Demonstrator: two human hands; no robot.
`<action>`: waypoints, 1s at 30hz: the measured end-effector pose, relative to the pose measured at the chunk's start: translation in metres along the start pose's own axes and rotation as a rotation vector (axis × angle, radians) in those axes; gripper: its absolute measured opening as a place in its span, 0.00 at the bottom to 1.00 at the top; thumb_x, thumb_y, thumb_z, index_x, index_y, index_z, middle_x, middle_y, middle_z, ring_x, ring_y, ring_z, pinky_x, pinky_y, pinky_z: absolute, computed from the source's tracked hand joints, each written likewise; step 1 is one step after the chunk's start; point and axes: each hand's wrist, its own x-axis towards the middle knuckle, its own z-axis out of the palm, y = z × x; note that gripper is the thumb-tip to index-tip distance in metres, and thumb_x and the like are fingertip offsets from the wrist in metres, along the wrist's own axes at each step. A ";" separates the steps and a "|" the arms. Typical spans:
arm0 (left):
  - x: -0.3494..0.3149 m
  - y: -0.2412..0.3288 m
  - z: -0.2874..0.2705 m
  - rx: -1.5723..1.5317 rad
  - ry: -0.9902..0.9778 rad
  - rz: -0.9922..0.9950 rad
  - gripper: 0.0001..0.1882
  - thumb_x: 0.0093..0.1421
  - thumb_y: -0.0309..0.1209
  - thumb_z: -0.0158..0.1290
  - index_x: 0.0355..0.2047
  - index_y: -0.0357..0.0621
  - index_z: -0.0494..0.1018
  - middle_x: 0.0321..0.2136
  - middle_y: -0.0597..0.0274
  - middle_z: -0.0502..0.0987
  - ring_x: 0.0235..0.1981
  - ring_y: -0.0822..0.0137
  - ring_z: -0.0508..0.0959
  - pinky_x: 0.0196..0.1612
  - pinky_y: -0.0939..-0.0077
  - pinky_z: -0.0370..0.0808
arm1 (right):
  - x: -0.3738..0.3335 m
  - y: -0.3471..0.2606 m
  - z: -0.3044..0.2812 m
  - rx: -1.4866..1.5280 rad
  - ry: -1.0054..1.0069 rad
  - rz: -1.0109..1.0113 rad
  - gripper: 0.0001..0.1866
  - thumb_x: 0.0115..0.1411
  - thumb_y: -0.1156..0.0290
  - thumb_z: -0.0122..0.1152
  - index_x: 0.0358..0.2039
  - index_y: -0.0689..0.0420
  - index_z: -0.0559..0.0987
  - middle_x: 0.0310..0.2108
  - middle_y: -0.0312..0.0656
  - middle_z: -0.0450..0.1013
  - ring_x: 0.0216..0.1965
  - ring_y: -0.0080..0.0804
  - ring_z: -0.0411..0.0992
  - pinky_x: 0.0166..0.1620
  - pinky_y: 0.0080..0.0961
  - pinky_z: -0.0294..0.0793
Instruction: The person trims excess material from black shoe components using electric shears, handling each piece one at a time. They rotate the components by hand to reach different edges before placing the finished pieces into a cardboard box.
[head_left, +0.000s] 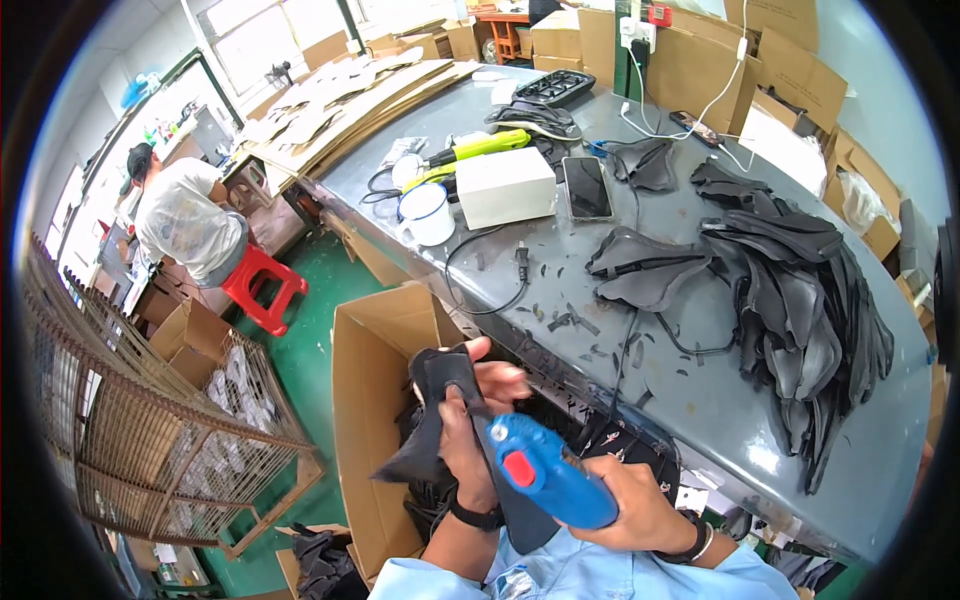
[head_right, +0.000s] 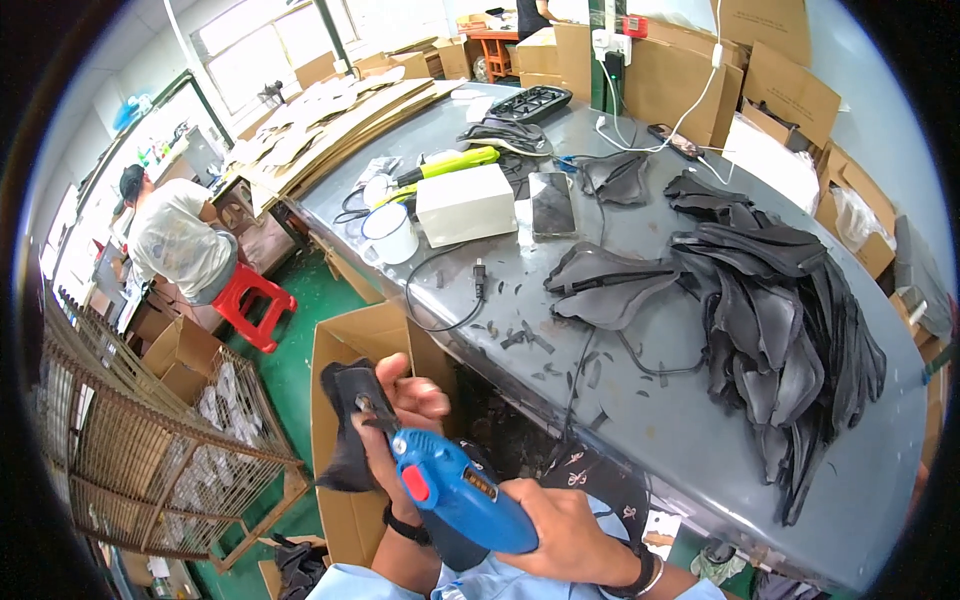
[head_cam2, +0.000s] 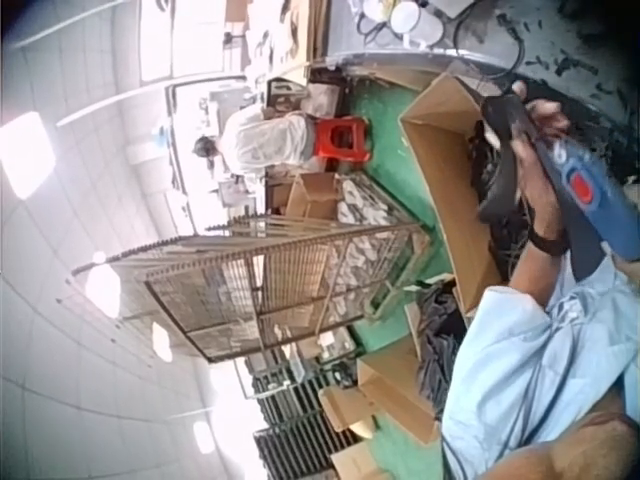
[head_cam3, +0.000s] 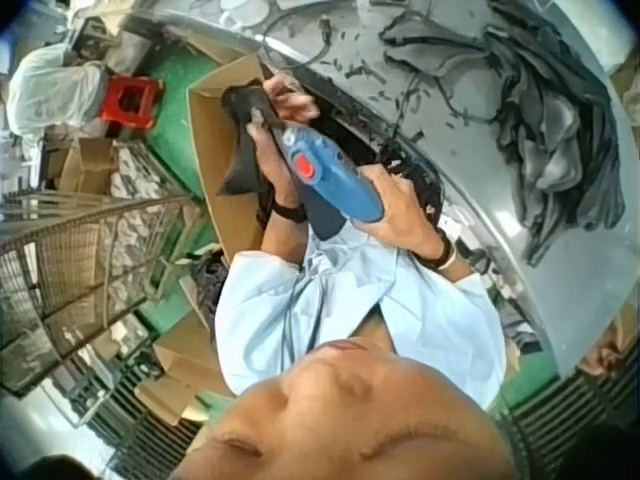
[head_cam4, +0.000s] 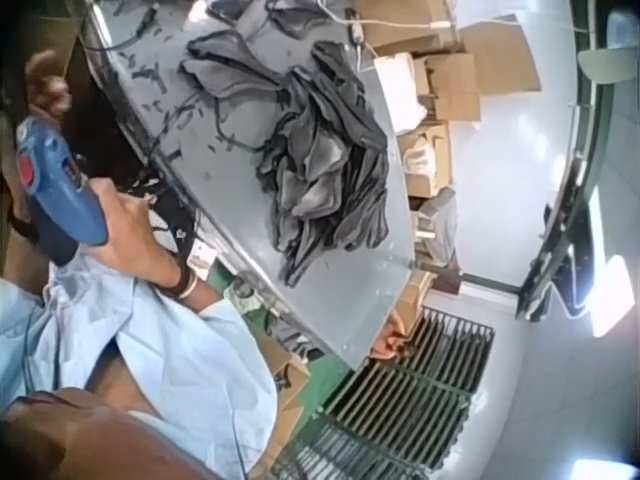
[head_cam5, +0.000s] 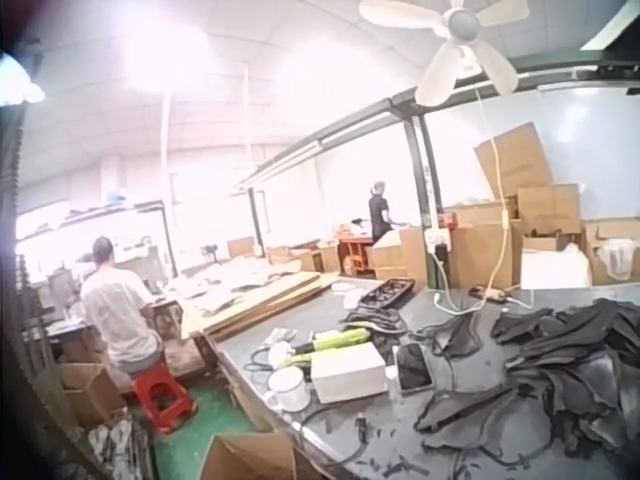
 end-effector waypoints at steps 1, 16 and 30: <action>0.007 -0.001 -0.006 0.023 0.077 0.044 0.20 0.62 0.41 0.48 0.47 0.41 0.62 0.29 0.53 0.74 0.29 0.67 0.75 0.30 0.76 0.73 | -0.002 -0.001 0.000 -0.017 -0.020 -0.025 0.32 0.39 0.68 0.73 0.44 0.62 0.68 0.28 0.49 0.74 0.28 0.45 0.76 0.30 0.32 0.75; -0.001 0.031 -0.023 0.310 -0.051 -0.057 0.15 0.56 0.23 0.54 0.44 0.36 0.68 0.31 0.53 0.77 0.27 0.70 0.78 0.25 0.82 0.74 | -0.002 0.005 -0.004 -0.366 0.093 -0.014 0.29 0.43 0.64 0.75 0.39 0.64 0.70 0.25 0.46 0.75 0.23 0.36 0.77 0.27 0.26 0.75; 0.006 0.054 -0.023 0.460 -0.188 -0.278 0.15 0.55 0.20 0.55 0.44 0.35 0.72 0.34 0.58 0.77 0.30 0.71 0.78 0.32 0.82 0.75 | -0.003 0.002 -0.010 -0.312 0.066 -0.013 0.27 0.42 0.63 0.75 0.37 0.64 0.71 0.25 0.46 0.75 0.22 0.37 0.77 0.27 0.26 0.75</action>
